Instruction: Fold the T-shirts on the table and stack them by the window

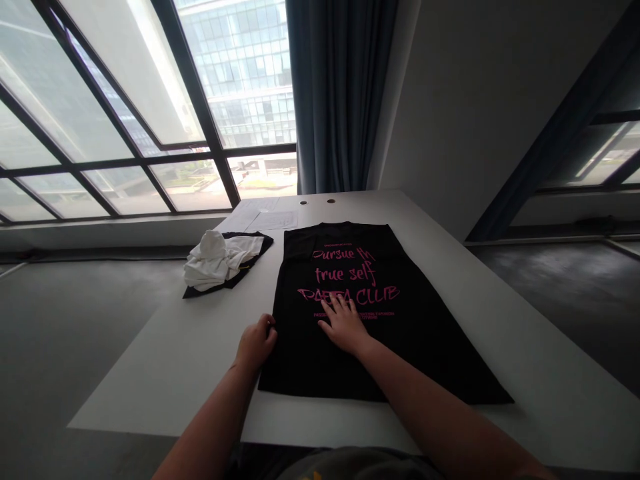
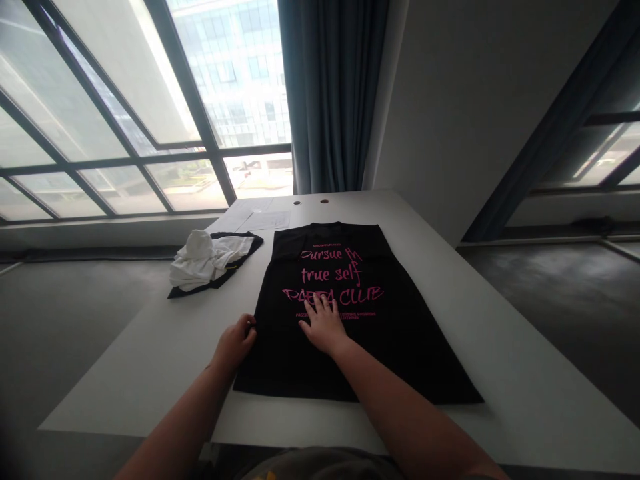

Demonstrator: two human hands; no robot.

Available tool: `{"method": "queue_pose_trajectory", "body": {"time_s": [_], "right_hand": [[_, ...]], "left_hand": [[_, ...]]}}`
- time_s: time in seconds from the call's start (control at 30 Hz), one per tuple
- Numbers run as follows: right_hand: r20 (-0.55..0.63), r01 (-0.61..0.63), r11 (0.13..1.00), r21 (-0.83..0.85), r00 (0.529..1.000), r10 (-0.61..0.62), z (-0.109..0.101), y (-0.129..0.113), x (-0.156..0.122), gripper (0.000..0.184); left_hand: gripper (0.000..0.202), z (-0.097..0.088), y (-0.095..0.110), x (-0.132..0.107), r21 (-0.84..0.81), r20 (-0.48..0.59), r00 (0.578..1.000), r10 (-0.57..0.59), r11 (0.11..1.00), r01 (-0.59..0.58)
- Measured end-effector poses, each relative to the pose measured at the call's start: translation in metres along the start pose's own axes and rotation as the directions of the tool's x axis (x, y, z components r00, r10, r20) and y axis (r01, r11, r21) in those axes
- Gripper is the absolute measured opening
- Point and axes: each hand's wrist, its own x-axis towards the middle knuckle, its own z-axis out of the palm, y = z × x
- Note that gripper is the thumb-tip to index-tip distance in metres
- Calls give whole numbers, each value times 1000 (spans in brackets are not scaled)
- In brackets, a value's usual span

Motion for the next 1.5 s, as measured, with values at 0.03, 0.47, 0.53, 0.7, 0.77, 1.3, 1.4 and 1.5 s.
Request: {"method": "queue_pose_trajectory", "body": {"time_s": [0.03, 0.47, 0.53, 0.7, 0.77, 1.3, 1.4, 1.5], "right_hand": [[2, 31, 1000, -1, 1000, -31, 4, -3, -5, 74], [57, 280, 959, 43, 958, -282, 5, -6, -20, 71], [36, 281, 958, 48, 958, -283, 5, -6, -21, 69], [0, 282, 957, 65, 959, -282, 3, -5, -24, 64], [0, 275, 958, 74, 961, -276, 1, -5, -24, 63], [-47, -33, 998, -49, 998, 30, -2, 39, -83, 60], [-58, -47, 997, -68, 997, 43, 1, 50, -94, 59], [-84, -78, 993, -94, 994, 70, 4, 58, -100, 60]], "left_hand": [[16, 0, 0, 0, -7, 1, 1000, 1, 1000, -1], [24, 3, -6, 5, -160, -99, 995, 29, 986, -45], [21, 2, -5, 5, -146, -91, 995, 34, 988, -47], [16, 0, -3, 5, -134, -73, 995, 63, 988, -73], [16, -2, -3, 5, -139, -66, 995, 80, 986, -88], [19, -7, -1, 5, -135, -25, 995, 102, 985, -104], [19, -9, 1, 5, -133, -9, 996, 94, 987, -94], [19, -10, 1, 5, -130, 2, 996, 90, 987, -89]]}}
